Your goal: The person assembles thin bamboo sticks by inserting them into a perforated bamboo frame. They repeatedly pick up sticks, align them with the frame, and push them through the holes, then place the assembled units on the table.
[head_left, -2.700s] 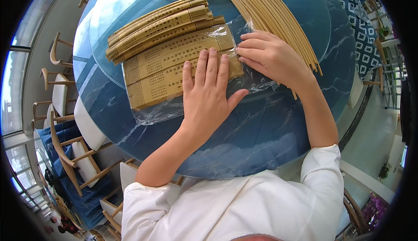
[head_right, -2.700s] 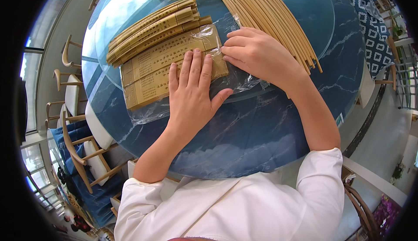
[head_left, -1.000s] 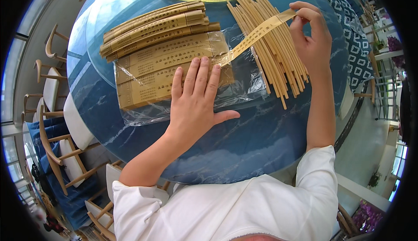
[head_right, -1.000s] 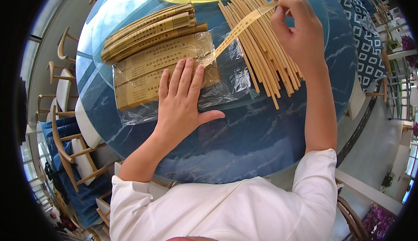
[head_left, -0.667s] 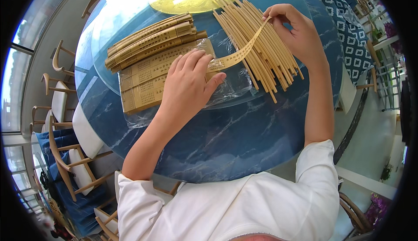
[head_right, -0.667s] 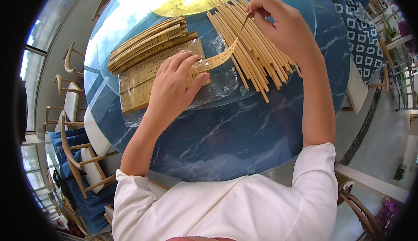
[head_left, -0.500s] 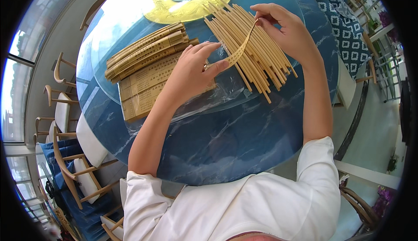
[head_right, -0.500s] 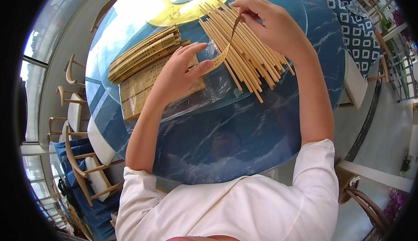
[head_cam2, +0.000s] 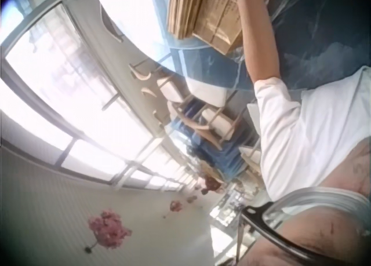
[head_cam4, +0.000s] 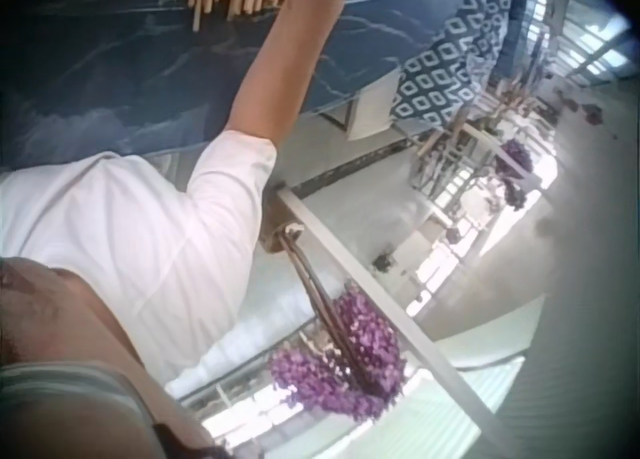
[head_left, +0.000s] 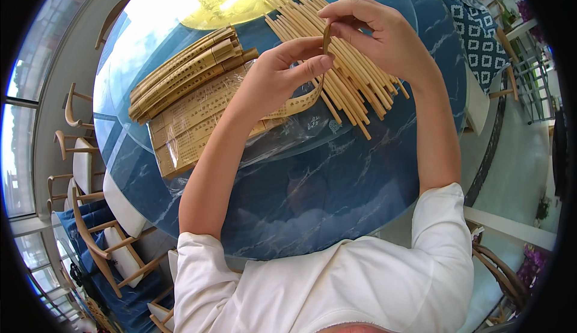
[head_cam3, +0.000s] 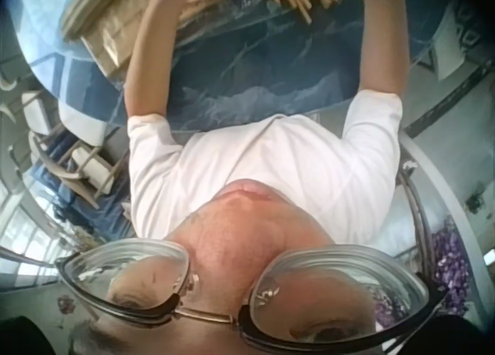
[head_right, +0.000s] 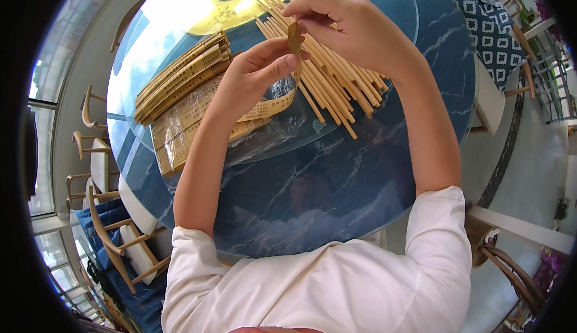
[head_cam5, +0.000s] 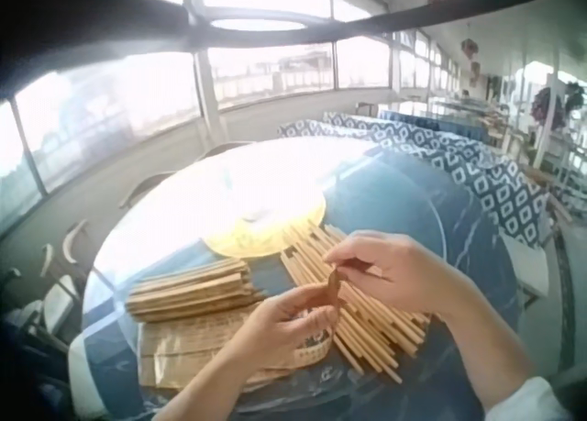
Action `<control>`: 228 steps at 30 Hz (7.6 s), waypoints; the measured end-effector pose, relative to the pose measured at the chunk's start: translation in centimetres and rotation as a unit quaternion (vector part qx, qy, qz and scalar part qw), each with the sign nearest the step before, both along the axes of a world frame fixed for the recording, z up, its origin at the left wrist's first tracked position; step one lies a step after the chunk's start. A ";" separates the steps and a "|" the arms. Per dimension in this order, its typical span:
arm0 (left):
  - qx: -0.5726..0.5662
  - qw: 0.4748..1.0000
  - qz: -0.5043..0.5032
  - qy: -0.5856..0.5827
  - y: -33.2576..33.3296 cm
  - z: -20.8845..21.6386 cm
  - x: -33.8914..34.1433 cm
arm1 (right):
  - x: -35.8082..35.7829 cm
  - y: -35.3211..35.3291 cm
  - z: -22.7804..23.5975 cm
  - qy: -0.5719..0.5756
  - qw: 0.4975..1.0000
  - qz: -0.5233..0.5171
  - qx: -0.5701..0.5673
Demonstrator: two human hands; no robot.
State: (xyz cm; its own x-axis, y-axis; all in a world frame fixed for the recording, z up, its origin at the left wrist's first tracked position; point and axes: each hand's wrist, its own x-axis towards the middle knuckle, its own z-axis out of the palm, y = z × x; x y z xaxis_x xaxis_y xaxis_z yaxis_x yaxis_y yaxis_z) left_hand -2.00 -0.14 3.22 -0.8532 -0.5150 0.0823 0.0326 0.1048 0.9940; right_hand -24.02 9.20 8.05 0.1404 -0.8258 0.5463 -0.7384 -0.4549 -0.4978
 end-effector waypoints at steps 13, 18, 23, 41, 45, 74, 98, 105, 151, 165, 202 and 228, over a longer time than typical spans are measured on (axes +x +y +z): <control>0.039 0.999 0.024 0.025 -0.7 -0.8 0.0 | -0.6 0.5 0.3 0.029 0.999 0.044 0.011; -0.003 0.993 0.059 0.099 -0.2 0.1 0.1 | -0.8 1.0 0.8 -0.049 0.997 0.061 0.023; -0.182 0.969 0.117 0.118 2.4 3.9 1.1 | 4.2 0.1 2.0 -0.040 0.973 -0.047 -0.220; -0.609 0.731 0.261 0.165 5.9 14.0 9.8 | 2.9 6.2 6.7 0.074 0.978 0.091 -0.172; -0.675 0.691 0.258 -0.032 5.8 14.7 11.2 | 2.9 6.1 4.0 0.072 0.993 -0.066 -0.071; -0.406 0.892 0.146 -0.131 0.3 -2.5 8.8 | 3.6 9.1 -2.0 0.193 0.928 -0.299 0.108; -0.126 0.977 0.160 -0.060 -1.1 -3.1 9.4 | -7.0 10.4 -4.8 -0.227 0.954 -0.025 0.196; -0.131 0.978 0.154 -0.058 -0.8 -3.0 9.3 | -7.0 10.5 -4.8 -0.218 0.957 -0.022 0.189; -0.195 0.973 0.122 -0.006 0.1 -3.3 9.1 | -7.3 10.8 -4.7 -0.242 0.955 0.020 0.168; -0.319 0.936 0.142 -0.036 0.2 -2.4 8.9 | -4.9 9.5 -4.8 -0.343 0.938 0.036 -0.046; -0.270 0.945 0.177 -0.060 1.1 -3.3 8.3 | -5.3 10.0 -4.8 -0.342 0.930 0.051 -0.127; -0.221 0.960 0.167 -0.043 1.5 -3.0 7.8 | -5.1 9.6 -4.4 -0.297 0.940 0.108 -0.130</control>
State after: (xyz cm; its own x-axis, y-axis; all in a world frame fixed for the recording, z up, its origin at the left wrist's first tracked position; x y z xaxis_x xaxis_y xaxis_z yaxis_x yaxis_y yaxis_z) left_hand 5.80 1.33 0.20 -0.6594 -0.6930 0.2914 -0.1572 0.5061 0.8480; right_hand -29.17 18.80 3.66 -0.1036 -0.6405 0.7609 -0.2411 -0.7260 -0.6440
